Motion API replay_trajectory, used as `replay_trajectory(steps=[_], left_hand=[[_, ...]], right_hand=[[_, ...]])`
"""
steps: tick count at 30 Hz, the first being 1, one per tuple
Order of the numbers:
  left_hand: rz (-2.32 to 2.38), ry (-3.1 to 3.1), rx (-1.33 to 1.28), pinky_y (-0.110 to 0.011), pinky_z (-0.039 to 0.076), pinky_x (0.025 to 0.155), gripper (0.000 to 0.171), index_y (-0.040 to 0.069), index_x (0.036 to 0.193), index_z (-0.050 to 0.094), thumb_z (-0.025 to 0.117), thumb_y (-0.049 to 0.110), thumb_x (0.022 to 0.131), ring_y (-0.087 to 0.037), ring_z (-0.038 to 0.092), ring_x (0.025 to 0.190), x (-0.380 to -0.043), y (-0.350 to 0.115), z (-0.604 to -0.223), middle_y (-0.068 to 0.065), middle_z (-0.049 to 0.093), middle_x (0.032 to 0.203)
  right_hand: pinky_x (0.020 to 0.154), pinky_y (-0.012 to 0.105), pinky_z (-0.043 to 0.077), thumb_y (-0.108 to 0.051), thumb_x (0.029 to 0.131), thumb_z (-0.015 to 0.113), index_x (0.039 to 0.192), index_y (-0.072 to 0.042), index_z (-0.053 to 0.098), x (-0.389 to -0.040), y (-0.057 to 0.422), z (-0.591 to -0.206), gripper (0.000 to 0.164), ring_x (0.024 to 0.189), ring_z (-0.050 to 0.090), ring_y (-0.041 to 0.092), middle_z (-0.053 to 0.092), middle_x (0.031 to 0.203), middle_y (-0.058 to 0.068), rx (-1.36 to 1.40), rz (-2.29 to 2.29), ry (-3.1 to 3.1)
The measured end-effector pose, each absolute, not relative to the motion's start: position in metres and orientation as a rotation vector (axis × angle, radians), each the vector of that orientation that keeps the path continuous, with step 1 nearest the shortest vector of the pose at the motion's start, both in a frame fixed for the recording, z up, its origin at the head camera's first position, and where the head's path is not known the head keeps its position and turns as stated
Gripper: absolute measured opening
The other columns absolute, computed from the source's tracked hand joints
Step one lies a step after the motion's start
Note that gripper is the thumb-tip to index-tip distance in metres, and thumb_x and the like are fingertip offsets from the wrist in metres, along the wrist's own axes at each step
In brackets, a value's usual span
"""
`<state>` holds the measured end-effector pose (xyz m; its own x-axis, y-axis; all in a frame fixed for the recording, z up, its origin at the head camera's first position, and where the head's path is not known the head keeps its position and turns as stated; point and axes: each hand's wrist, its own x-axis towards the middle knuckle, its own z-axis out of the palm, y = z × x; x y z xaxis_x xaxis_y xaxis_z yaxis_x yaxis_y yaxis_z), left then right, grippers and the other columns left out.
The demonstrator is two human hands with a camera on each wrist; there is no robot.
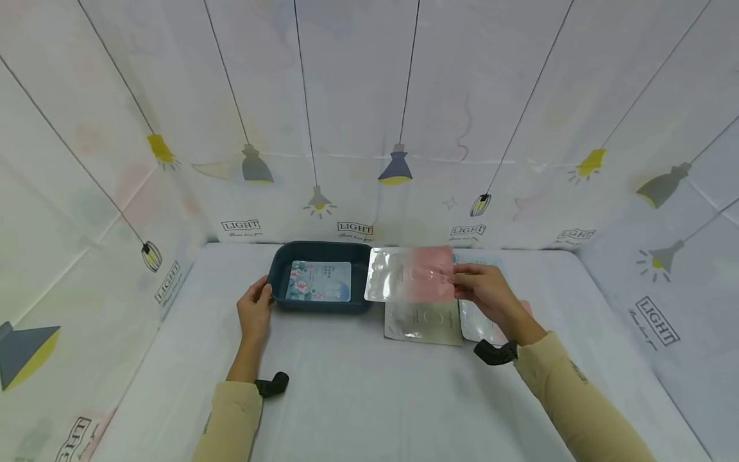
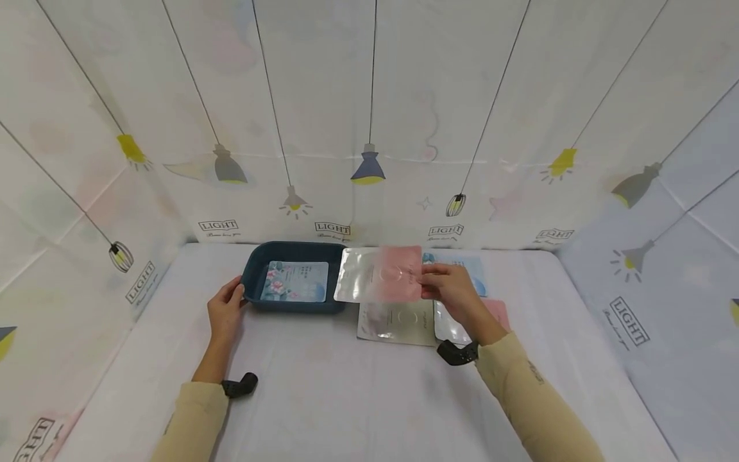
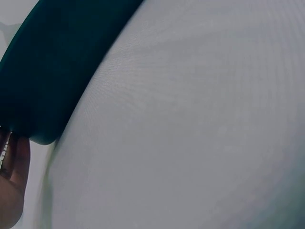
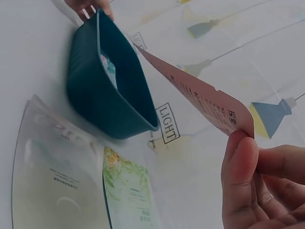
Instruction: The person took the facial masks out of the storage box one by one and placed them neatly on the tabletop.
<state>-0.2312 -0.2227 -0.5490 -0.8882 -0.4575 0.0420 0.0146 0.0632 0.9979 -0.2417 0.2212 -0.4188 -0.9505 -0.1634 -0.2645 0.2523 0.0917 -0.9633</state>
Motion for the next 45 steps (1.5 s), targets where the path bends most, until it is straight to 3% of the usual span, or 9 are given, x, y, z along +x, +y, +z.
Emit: replay_trajectory(steps=[10,45], left_hand=[[-1.87,-2.005,0.436,-0.006,0.052,0.077,0.037,0.004,0.134,0.057,0.052,0.019,0.101,-0.029,0.059,0.117,-0.232,-0.223,-0.549,-0.017,0.059,0.134],[-1.863,-2.007,0.447,-0.003,0.05,0.076,0.037,0.006,0.135,0.057,0.052,0.02,0.101,-0.028,0.059,0.118,-0.231,-0.222,-0.549,-0.015,0.06,0.135]], right_hand=[[0.07,0.021,0.058,-0.01,0.096,0.06,0.131,0.013,0.048,-0.228,0.232,-0.424,0.044,0.073,0.066,0.009,0.069,0.085,-0.006,0.129,-1.883,2.076],[0.063,0.024,0.057,-0.012,0.094,0.062,0.115,0.012,0.061,-0.187,0.252,-0.463,0.033,0.064,0.06,0.013,0.068,0.077,-0.001,0.077,-1.621,2.1]])
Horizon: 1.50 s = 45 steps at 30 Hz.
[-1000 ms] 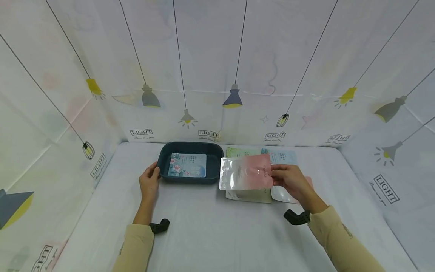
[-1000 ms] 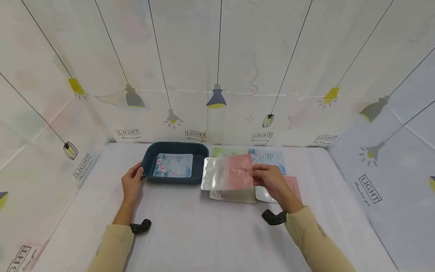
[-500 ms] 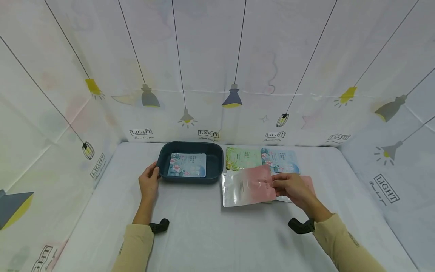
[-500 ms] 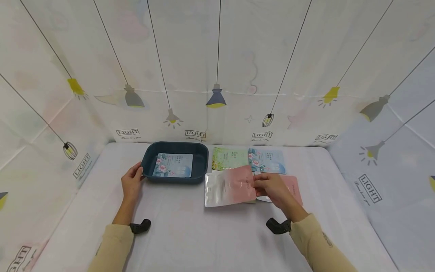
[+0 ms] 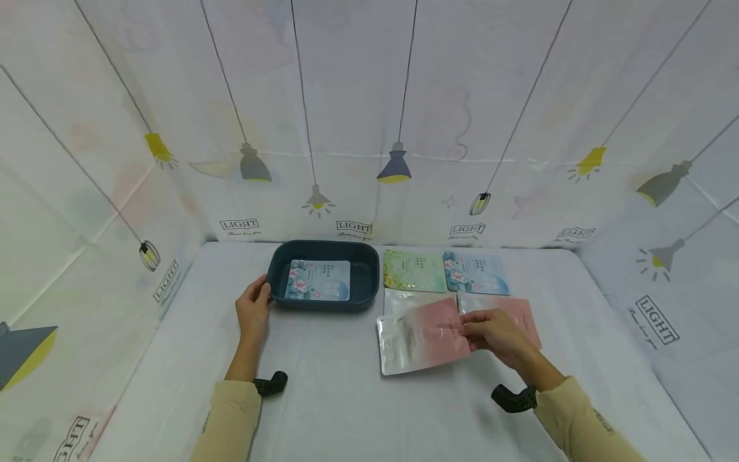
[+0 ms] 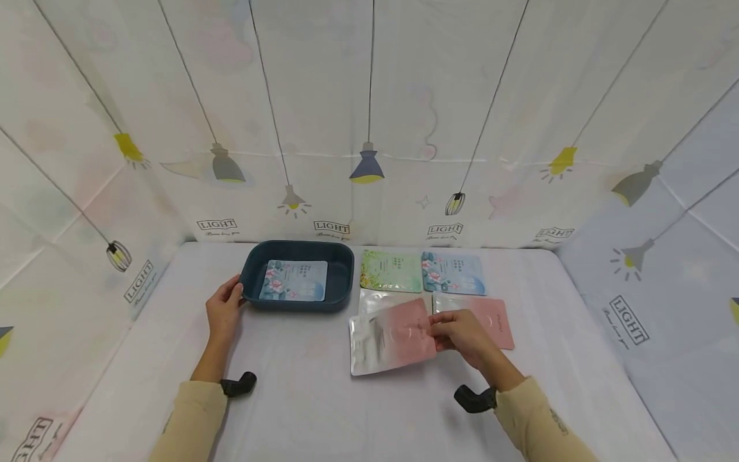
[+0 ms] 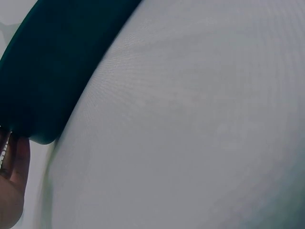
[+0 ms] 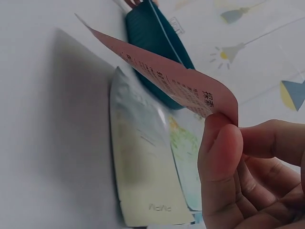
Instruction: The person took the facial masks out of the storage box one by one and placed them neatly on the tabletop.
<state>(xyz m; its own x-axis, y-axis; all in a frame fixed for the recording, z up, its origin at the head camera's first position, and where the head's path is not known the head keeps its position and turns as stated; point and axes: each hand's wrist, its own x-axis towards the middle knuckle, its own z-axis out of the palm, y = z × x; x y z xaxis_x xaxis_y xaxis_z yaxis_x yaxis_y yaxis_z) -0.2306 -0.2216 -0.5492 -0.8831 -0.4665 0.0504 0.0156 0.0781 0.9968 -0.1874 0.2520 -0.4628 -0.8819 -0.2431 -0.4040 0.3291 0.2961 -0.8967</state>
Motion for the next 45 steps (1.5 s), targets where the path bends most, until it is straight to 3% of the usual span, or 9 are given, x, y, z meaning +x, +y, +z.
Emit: replay_trajectory(steps=[14,21,29,45], left_hand=[[-1.891,-2.016,0.442,-0.007,0.052,0.077,0.037,0.005,0.135,0.057,0.052,0.02,0.101,-0.025,0.059,0.113,-0.228,-0.221,-0.55,-0.016,0.06,0.134],[-1.897,-2.019,0.458,-0.007,0.053,0.078,0.038,0.006,0.136,0.056,0.051,0.021,0.102,-0.027,0.058,0.115,-0.228,-0.222,-0.549,-0.016,0.059,0.135],[-1.863,-2.021,0.437,-0.007,0.052,0.079,0.038,0.005,0.136,0.056,0.05,0.022,0.102,-0.029,0.057,0.117,-0.231,-0.222,-0.543,-0.017,0.058,0.135],[-1.881,-2.022,0.455,-0.005,0.051,0.079,0.038,0.004,0.136,0.056,0.051,0.021,0.102,-0.028,0.058,0.12,-0.23,-0.221,-0.547,-0.016,0.058,0.136]], right_hand=[[0.065,0.027,0.06,-0.015,0.093,0.063,0.114,0.01,0.063,-0.167,0.264,-0.498,0.032,0.065,0.064,0.015,0.07,0.081,0.002,0.062,-1.518,2.069],[0.06,0.03,0.06,-0.014,0.089,0.067,0.103,0.008,0.067,-0.159,0.27,-0.511,0.026,0.06,0.067,0.014,0.07,0.072,0.004,0.087,-1.407,2.113],[0.058,0.029,0.059,-0.013,0.089,0.067,0.095,0.008,0.069,-0.16,0.272,-0.516,0.022,0.058,0.065,0.013,0.067,0.068,0.004,-0.007,-1.358,2.131],[0.058,0.03,0.059,-0.017,0.091,0.066,0.095,0.007,0.072,-0.161,0.275,-0.508,0.025,0.06,0.063,0.014,0.069,0.071,0.006,-0.046,-1.243,2.111]])
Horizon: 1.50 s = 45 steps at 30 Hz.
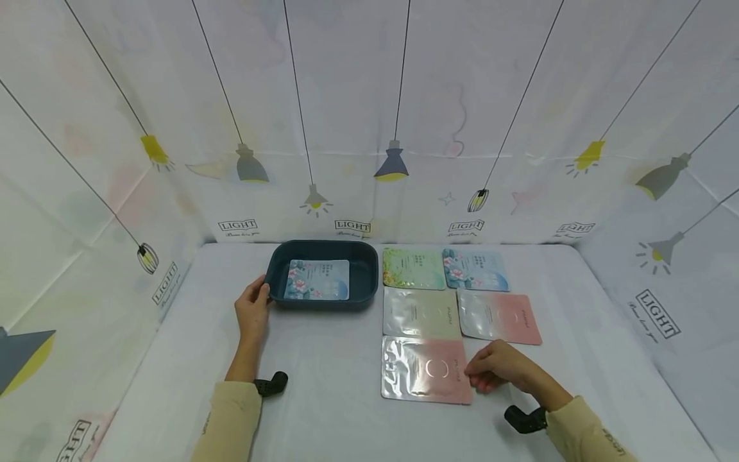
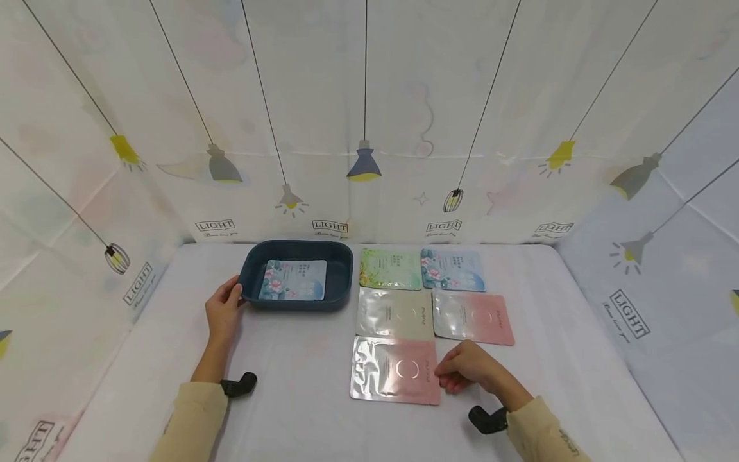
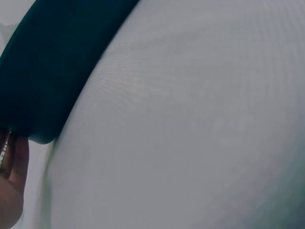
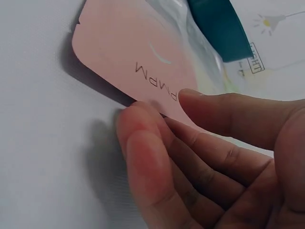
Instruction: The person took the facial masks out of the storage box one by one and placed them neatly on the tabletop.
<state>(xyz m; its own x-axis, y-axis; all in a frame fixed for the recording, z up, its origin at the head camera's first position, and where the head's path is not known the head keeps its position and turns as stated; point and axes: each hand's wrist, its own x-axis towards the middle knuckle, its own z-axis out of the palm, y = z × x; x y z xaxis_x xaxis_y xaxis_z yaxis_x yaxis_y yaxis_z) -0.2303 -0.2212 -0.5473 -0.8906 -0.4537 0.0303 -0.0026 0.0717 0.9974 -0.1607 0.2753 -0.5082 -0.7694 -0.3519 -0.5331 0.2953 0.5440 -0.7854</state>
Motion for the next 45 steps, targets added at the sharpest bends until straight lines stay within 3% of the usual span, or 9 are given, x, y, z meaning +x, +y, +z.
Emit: replay_trajectory(steps=[10,16,23,32,45], left_hand=[[-1.871,-2.002,0.452,-0.003,0.05,0.076,0.037,0.004,0.135,0.056,0.05,0.02,0.102,-0.029,0.057,0.119,-0.229,-0.221,-0.549,-0.017,0.058,0.135],[-1.872,-1.997,0.452,-0.003,0.05,0.076,0.037,0.003,0.135,0.056,0.051,0.02,0.102,-0.03,0.058,0.119,-0.23,-0.221,-0.549,-0.017,0.059,0.134],[-1.914,-1.988,0.444,-0.003,0.05,0.076,0.038,0.002,0.137,0.054,0.05,0.018,0.102,-0.032,0.056,0.121,-0.228,-0.221,-0.545,-0.019,0.056,0.138],[-1.871,-1.993,0.448,-0.004,0.051,0.077,0.037,0.004,0.134,0.057,0.052,0.02,0.102,-0.028,0.058,0.118,-0.231,-0.221,-0.549,-0.015,0.059,0.134],[-1.858,-2.019,0.458,-0.006,0.052,0.08,0.036,0.005,0.134,0.057,0.051,0.021,0.102,-0.026,0.059,0.117,-0.23,-0.221,-0.547,-0.014,0.059,0.134]], right_hand=[[0.065,0.033,0.059,-0.024,0.097,0.058,0.115,0.011,0.064,-0.188,0.295,-0.463,0.039,0.073,0.066,0.022,0.07,0.084,0.012,-0.013,-1.298,2.248],[0.068,0.032,0.059,-0.029,0.099,0.055,0.121,0.007,0.06,-0.207,0.295,-0.442,0.042,0.08,0.067,0.026,0.07,0.091,0.014,0.009,-1.306,2.263],[0.07,0.033,0.059,-0.029,0.1,0.053,0.126,0.009,0.057,-0.226,0.28,-0.438,0.046,0.081,0.066,0.023,0.069,0.093,0.014,-0.05,-1.296,2.247],[0.072,0.034,0.059,-0.027,0.098,0.057,0.111,0.005,0.065,-0.248,0.257,-0.437,0.036,0.078,0.067,0.02,0.069,0.09,0.012,-0.086,-1.317,2.227],[0.081,0.033,0.06,-0.021,0.098,0.056,0.132,0.01,0.05,-0.274,0.221,-0.437,0.046,0.088,0.068,0.02,0.064,0.11,0.022,-0.083,-1.482,2.175]])
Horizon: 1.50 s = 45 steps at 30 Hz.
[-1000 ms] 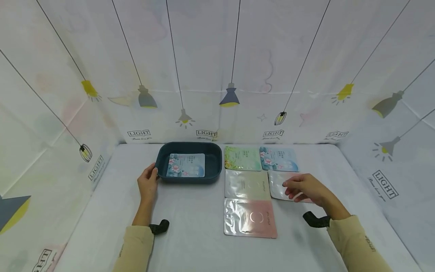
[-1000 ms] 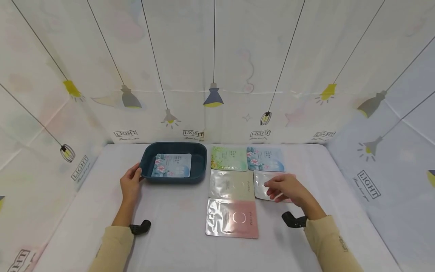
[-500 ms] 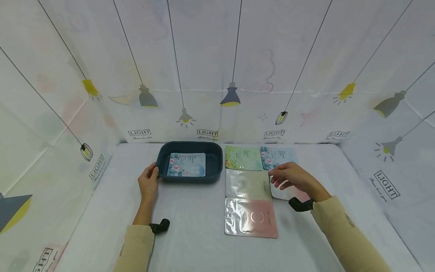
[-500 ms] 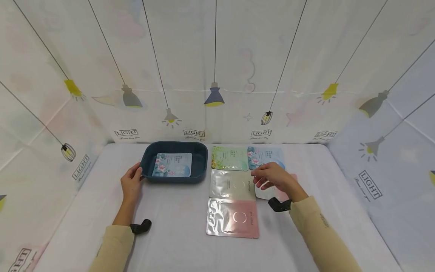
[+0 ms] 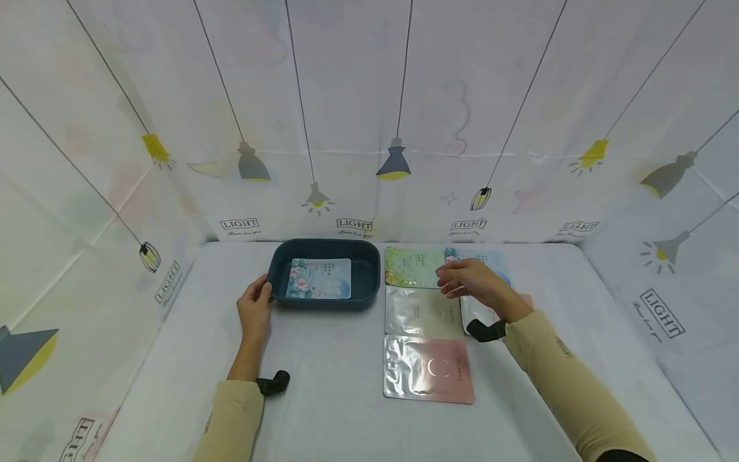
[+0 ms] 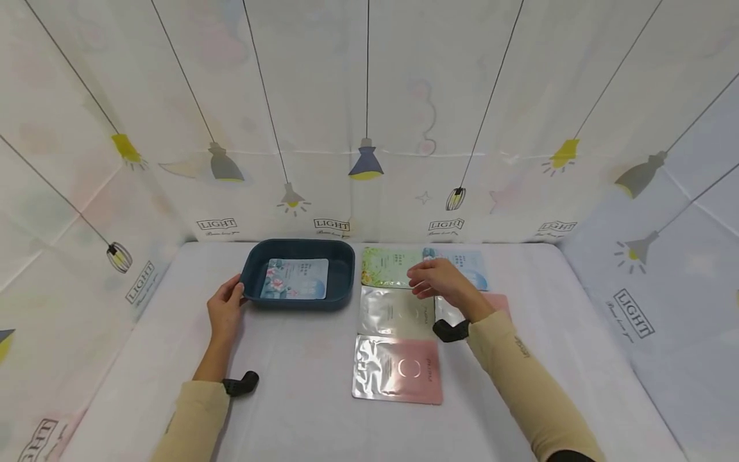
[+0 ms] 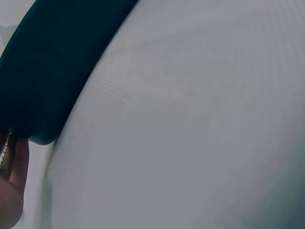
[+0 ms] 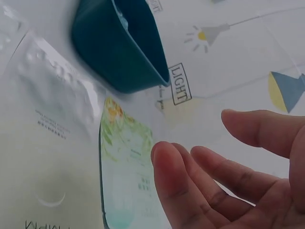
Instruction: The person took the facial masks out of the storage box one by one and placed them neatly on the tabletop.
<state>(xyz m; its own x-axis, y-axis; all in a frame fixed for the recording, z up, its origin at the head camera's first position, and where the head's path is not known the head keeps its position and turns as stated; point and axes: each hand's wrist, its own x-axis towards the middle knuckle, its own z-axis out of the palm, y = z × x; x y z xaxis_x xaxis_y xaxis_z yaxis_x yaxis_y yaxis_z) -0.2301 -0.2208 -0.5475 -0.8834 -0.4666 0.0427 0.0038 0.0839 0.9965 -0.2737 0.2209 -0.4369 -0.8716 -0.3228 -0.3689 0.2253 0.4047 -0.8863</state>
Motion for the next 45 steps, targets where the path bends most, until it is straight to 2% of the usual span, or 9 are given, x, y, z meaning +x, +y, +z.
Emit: replay_trajectory(steps=[5,12,19,24,27,32,37,42,45], left_hand=[[-1.843,-2.021,0.446,-0.005,0.051,0.078,0.037,0.004,0.135,0.057,0.051,0.02,0.102,-0.028,0.059,0.117,-0.23,-0.22,-0.549,-0.015,0.059,0.135],[-1.836,-2.019,0.447,-0.003,0.05,0.078,0.036,0.004,0.134,0.057,0.051,0.019,0.102,-0.03,0.058,0.119,-0.23,-0.22,-0.548,-0.015,0.059,0.135],[-1.842,-2.023,0.453,-0.003,0.05,0.077,0.037,0.004,0.134,0.057,0.051,0.021,0.102,-0.03,0.058,0.118,-0.232,-0.22,-0.548,-0.016,0.059,0.135],[-1.857,-2.025,0.463,-0.005,0.051,0.079,0.036,0.004,0.134,0.057,0.051,0.02,0.102,-0.028,0.058,0.118,-0.232,-0.219,-0.55,-0.016,0.059,0.134],[-1.849,-2.032,0.476,-0.005,0.051,0.079,0.036,0.005,0.134,0.057,0.051,0.021,0.102,-0.027,0.058,0.118,-0.232,-0.22,-0.551,-0.014,0.059,0.135],[-1.836,-2.031,0.469,-0.003,0.05,0.078,0.036,0.006,0.134,0.057,0.051,0.021,0.102,-0.027,0.058,0.119,-0.232,-0.221,-0.551,-0.014,0.059,0.136],[-1.857,-2.032,0.474,-0.005,0.051,0.081,0.036,0.006,0.134,0.057,0.051,0.022,0.102,-0.025,0.058,0.12,-0.232,-0.223,-0.549,-0.013,0.058,0.136],[-1.882,-2.034,0.478,-0.008,0.051,0.084,0.037,0.007,0.136,0.056,0.051,0.022,0.102,-0.027,0.057,0.122,-0.233,-0.222,-0.549,-0.013,0.057,0.138],[-1.864,-2.03,0.485,-0.005,0.051,0.082,0.036,0.007,0.135,0.057,0.051,0.022,0.102,-0.026,0.058,0.12,-0.232,-0.222,-0.549,-0.013,0.058,0.137]], right_hand=[[0.086,0.039,0.059,-0.02,0.098,0.056,0.132,0.01,0.051,-0.283,0.203,-0.437,0.045,0.09,0.069,0.022,0.065,0.109,0.019,-0.068,-1.483,2.182],[0.094,0.047,0.055,-0.021,0.099,0.056,0.133,0.006,0.052,-0.295,0.174,-0.433,0.044,0.086,0.068,0.018,0.063,0.115,0.022,-0.051,-1.511,2.154],[0.086,0.039,0.059,-0.018,0.097,0.058,0.128,0.007,0.055,-0.306,0.142,-0.43,0.041,0.101,0.067,0.035,0.064,0.112,0.022,-0.005,-1.515,2.141],[0.084,0.038,0.06,-0.014,0.096,0.058,0.128,0.011,0.054,-0.312,0.122,-0.432,0.04,0.09,0.069,0.029,0.063,0.11,0.023,0.002,-1.534,2.116],[0.086,0.04,0.059,-0.014,0.096,0.059,0.127,0.01,0.054,-0.316,0.108,-0.433,0.039,0.089,0.069,0.028,0.062,0.115,0.026,0.004,-1.508,2.114],[0.089,0.04,0.058,-0.016,0.095,0.06,0.124,0.007,0.057,-0.32,0.083,-0.435,0.037,0.1,0.067,0.034,0.06,0.125,0.029,0.006,-1.459,2.132],[0.094,0.042,0.056,-0.015,0.094,0.062,0.125,0.008,0.057,-0.321,0.059,-0.445,0.039,0.111,0.063,0.039,0.058,0.127,0.03,0.0,-1.456,2.095],[0.099,0.045,0.053,-0.015,0.093,0.064,0.129,0.011,0.054,-0.321,0.04,-0.456,0.045,0.113,0.063,0.039,0.059,0.127,0.028,0.009,-1.412,2.129],[0.096,0.042,0.055,-0.018,0.092,0.067,0.128,0.01,0.055,-0.319,0.03,-0.463,0.047,0.11,0.064,0.037,0.061,0.125,0.025,0.014,-1.325,2.2]])
